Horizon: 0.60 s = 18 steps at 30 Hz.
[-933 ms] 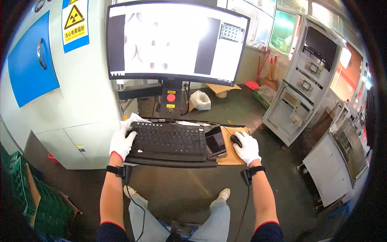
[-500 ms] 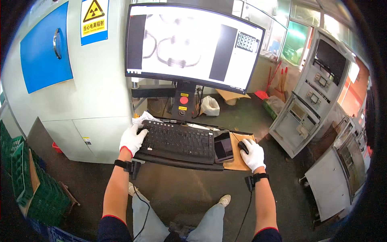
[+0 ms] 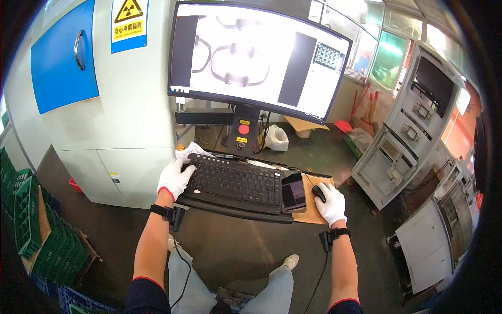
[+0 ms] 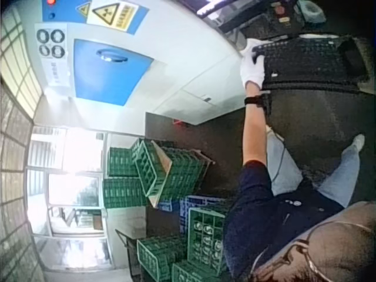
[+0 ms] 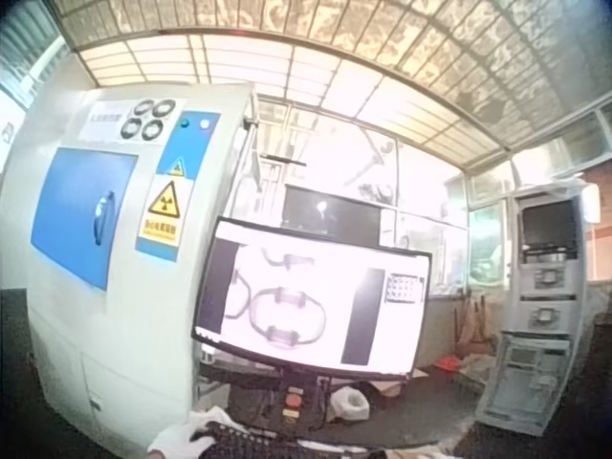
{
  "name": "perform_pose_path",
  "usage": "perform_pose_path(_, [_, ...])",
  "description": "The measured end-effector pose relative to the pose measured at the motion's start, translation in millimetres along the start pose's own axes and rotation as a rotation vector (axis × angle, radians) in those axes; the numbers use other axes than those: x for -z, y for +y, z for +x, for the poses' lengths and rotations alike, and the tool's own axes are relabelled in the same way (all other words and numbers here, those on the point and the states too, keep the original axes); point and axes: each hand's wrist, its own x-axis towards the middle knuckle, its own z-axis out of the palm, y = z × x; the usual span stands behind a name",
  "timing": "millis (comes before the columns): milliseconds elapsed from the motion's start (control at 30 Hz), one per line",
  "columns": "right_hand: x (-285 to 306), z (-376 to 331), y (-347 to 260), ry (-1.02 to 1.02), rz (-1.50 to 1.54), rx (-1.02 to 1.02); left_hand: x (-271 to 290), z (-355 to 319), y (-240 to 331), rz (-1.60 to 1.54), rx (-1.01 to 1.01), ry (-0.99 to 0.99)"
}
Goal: Inspecting industrial metal parts using an X-ray inspection machine and dedicated software on a computer monitor.
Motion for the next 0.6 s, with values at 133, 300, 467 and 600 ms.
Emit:
perform_pose_path(133, [0.0, -0.4, -0.2, -0.002, -0.003, -0.008, -2.5, 1.4, -4.4, -0.004, 0.004, 0.000])
perform_pose_path(300, [-2.3, -1.4, 2.0, 0.014, -0.021, -0.004, -2.7, 2.2, -3.3, 0.007, 0.010, 0.000])
perform_pose_path(467, [-3.6, -1.1, 4.1, -0.008, -0.028, -0.013, -2.3, 2.6, -3.2, 0.001, -0.002, 0.004])
perform_pose_path(600, [-5.3, 0.4, 5.9, -0.013, -0.019, -0.012, 2.2, 1.2, 4.9, 0.013, 0.014, -0.009])
